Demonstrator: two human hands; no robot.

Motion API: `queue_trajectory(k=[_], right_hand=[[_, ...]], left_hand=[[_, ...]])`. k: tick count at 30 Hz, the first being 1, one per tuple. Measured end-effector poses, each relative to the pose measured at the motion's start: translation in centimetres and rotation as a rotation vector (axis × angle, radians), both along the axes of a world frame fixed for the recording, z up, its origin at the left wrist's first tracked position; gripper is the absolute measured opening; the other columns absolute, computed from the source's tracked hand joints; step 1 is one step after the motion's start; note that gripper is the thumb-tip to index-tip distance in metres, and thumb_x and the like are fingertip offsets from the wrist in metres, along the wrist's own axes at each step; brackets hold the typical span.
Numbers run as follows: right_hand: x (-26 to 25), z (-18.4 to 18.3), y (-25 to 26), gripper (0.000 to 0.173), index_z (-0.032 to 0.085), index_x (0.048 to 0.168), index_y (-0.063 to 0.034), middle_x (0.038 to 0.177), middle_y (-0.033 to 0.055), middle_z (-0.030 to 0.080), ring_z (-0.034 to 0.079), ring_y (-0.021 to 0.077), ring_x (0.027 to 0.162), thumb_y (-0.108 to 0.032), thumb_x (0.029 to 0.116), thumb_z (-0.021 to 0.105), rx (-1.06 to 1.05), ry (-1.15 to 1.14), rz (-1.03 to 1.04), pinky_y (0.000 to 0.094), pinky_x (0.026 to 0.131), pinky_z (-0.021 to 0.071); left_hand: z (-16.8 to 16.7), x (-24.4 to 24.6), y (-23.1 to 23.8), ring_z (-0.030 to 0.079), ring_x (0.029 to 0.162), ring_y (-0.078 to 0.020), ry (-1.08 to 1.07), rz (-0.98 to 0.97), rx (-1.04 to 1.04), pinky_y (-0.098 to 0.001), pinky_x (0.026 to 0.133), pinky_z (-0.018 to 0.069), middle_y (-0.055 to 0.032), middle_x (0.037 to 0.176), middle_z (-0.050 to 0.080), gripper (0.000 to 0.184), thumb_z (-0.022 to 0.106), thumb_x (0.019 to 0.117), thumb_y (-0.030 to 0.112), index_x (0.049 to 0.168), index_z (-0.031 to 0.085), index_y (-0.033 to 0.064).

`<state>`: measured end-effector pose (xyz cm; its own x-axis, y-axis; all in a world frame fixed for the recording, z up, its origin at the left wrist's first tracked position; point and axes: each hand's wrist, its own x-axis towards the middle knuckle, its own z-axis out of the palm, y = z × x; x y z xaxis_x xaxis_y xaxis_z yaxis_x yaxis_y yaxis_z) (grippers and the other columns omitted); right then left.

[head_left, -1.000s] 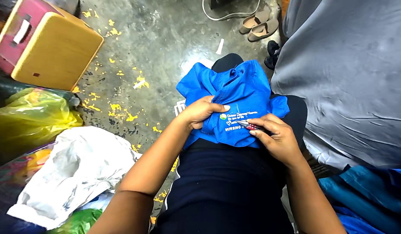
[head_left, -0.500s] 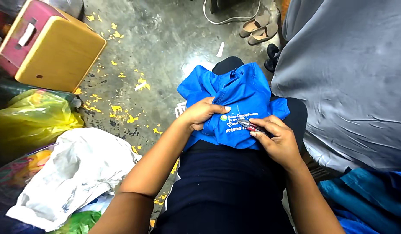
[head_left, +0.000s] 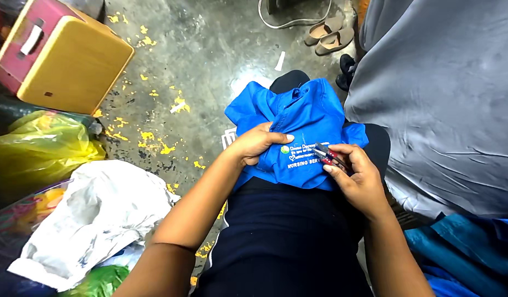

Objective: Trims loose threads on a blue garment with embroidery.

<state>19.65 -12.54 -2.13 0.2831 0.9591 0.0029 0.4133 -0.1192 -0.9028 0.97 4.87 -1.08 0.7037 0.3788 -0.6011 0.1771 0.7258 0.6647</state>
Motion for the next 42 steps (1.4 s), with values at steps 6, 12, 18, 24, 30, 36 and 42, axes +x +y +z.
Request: queue_trajectory(k=[6, 12, 18, 24, 30, 36, 42], right_hand=[[-1.0, -0.1, -0.7, 0.035, 0.058, 0.124, 0.0067, 0.090, -0.0020, 0.061, 0.052, -0.0083, 0.074, -0.011, 0.0943, 0.060, 0.001, 0.102, -0.002, 0.0078, 0.068, 0.0444], [-2.3, -0.3, -1.1, 0.040, 0.054, 0.127, 0.0083, 0.074, -0.0038, 0.051, 0.043, -0.0068, 0.063, -0.020, 0.0999, 0.059, 0.015, 0.002, 0.041, 0.0086, 0.060, 0.0386], [-3.2, -0.3, -1.2, 0.042, 0.063, 0.133, 0.0052, 0.083, 0.0107, 0.068, 0.053, 0.0076, 0.063, -0.023, 0.1033, 0.055, 0.034, -0.188, 0.087, 0.0210, 0.061, 0.0472], [-3.2, 0.2, -1.2, 0.041, 0.064, 0.130, 0.0059, 0.080, 0.0074, 0.065, 0.052, 0.0026, 0.065, -0.024, 0.1039, 0.056, 0.028, -0.080, 0.150, 0.0158, 0.064, 0.0470], [-3.1, 0.0, -1.1, 0.043, 0.062, 0.130, 0.0071, 0.074, 0.0065, 0.062, 0.053, 0.0054, 0.062, -0.027, 0.1053, 0.053, 0.019, -0.200, 0.076, 0.0188, 0.061, 0.0471], [-3.2, -0.2, -1.0, 0.041, 0.066, 0.131, 0.0052, 0.095, 0.0166, 0.074, 0.068, 0.0180, 0.075, -0.024, 0.1054, 0.053, 0.049, -0.288, 0.069, 0.0308, 0.069, 0.0556], [-3.4, -0.7, -0.8, 0.041, 0.066, 0.132, 0.0043, 0.096, 0.0168, 0.074, 0.070, 0.0203, 0.077, -0.024, 0.1055, 0.052, 0.082, -0.310, 0.058, 0.0323, 0.069, 0.0562]], left_hand=[[0.0, 0.1, -0.1, 0.072, 0.082, -0.0084, -0.020, -0.001, 0.010, -0.0258, 0.075, 0.0614, -0.0021, 0.093, 0.074, 0.021, 0.050, 0.1002, -0.003, 0.114, 0.061, 0.0077], [-0.6, -0.3, -0.1, 0.073, 0.084, -0.0084, -0.144, -0.059, 0.077, -0.0266, 0.078, 0.0619, -0.0013, 0.094, 0.075, 0.031, 0.062, 0.0875, -0.009, 0.113, 0.061, 0.0078], [-0.7, -0.4, -0.1, 0.073, 0.086, -0.0096, -0.137, -0.070, 0.101, -0.0278, 0.080, 0.0621, -0.0030, 0.096, 0.076, 0.037, 0.064, 0.0830, -0.014, 0.114, 0.061, 0.0064], [-0.6, -0.4, -0.3, 0.073, 0.085, -0.0101, -0.130, -0.048, 0.101, -0.0281, 0.079, 0.0623, -0.0037, 0.096, 0.076, 0.036, 0.064, 0.0835, -0.015, 0.113, 0.061, 0.0059], [0.0, 0.1, -0.9, 0.073, 0.086, -0.0093, -0.083, 0.021, 0.202, -0.0279, 0.080, 0.0620, -0.0030, 0.097, 0.075, 0.037, 0.065, 0.0848, -0.014, 0.116, 0.059, 0.0046], [0.1, 0.4, -1.2, 0.073, 0.086, -0.0093, -0.085, 0.050, 0.227, -0.0277, 0.080, 0.0617, -0.0034, 0.097, 0.074, 0.039, 0.065, 0.0840, -0.016, 0.117, 0.058, 0.0037], [0.3, 0.4, -1.0, 0.073, 0.086, -0.0096, -0.074, 0.053, 0.207, -0.0278, 0.080, 0.0617, -0.0037, 0.097, 0.074, 0.036, 0.064, 0.0851, -0.015, 0.116, 0.059, 0.0040]])
